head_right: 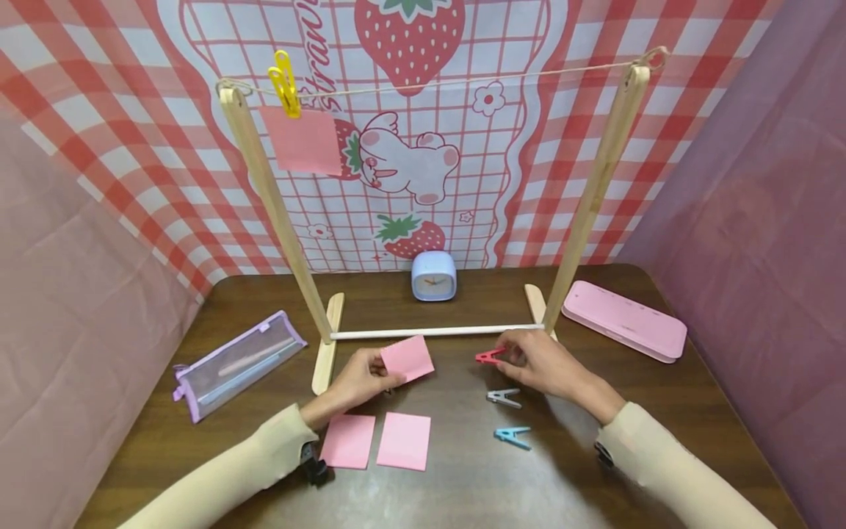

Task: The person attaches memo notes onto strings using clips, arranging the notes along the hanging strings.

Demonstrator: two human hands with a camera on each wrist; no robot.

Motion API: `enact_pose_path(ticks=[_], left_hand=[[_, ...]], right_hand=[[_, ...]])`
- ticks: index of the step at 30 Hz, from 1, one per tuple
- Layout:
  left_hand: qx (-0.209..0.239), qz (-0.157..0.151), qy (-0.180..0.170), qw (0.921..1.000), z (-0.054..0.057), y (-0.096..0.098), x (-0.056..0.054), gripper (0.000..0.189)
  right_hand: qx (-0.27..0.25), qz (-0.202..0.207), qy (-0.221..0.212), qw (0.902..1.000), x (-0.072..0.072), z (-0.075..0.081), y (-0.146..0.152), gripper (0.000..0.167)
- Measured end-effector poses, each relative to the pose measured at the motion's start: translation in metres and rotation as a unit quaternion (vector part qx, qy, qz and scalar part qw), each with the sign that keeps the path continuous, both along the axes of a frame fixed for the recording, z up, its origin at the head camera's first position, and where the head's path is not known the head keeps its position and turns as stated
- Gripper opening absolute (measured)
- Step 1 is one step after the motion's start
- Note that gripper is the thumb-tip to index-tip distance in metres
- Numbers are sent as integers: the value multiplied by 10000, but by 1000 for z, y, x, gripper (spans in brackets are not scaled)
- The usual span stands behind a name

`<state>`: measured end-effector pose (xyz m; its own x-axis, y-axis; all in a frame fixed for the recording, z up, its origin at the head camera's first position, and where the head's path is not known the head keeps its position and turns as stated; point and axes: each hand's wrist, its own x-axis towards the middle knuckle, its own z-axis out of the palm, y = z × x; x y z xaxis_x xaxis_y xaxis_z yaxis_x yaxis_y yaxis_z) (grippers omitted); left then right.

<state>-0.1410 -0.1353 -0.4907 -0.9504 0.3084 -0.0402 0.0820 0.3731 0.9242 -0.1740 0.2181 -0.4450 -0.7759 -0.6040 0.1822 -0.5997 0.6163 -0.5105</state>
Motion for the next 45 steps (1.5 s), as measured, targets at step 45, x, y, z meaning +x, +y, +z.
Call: enact_pose_path(ticks=[45], left_hand=[[3424, 1145, -422, 9316, 54, 12, -12, 3]], right_hand=[[-899, 128, 731, 9932, -18, 124, -60, 33]])
